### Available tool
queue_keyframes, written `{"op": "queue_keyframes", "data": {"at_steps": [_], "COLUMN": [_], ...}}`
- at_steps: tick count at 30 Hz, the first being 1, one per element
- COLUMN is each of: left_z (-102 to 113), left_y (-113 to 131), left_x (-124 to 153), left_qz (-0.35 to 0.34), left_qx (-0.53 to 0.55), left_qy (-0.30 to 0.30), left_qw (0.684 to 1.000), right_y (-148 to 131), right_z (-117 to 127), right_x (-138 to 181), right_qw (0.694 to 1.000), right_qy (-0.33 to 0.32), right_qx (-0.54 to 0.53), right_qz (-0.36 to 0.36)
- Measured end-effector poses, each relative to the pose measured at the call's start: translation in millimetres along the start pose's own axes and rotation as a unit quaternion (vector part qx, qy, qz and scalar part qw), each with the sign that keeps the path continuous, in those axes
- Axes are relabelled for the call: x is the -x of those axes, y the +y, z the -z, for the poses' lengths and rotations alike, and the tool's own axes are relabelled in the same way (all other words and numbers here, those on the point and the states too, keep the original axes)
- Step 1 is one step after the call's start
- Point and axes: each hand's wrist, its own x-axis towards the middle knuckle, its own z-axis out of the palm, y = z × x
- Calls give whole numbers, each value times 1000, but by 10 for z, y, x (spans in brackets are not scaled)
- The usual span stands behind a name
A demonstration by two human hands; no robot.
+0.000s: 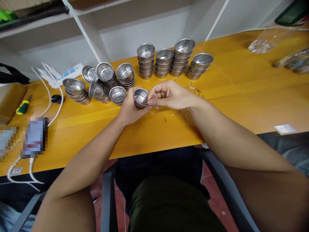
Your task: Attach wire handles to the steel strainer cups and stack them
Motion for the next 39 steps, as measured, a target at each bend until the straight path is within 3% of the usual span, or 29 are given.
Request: {"op": "queue_keyframes", "data": {"at_steps": [5, 11, 14, 19, 25, 32, 35, 39], "left_z": [10, 16, 9, 23, 16, -5, -29, -11], "left_y": [21, 10, -18, -106, -144, -91, -36, 126], "left_x": [-5, 3, -2, -18, -6, 9, 19, 2], "left_qz": [13, -25, -34, -22, -21, 3, 30, 86], "left_qx": [-12, -15, -22, -22, -19, 4, 33, 7], "left_qy": [-2, -9, -4, 34, 47, 14, -6, -17], "left_qw": [1000, 1000, 999, 999, 998, 1000, 999, 996], "right_y": [-6, 2, 47, 110, 229, 312, 286, 345], "right_z": [-18, 0, 2, 4, -23, -72, 71, 350], "right_x": [2, 9, 2, 9, 26, -12, -9, 8], "right_qw": [1000, 1000, 998, 973, 935, 940, 932, 906], "right_qy": [-2, -21, -9, 100, 62, 70, 104, 185], "right_qx": [6, 17, 49, 171, 301, 289, 313, 374], "right_qz": [-7, -6, 33, 117, 177, 166, 147, 68]}}
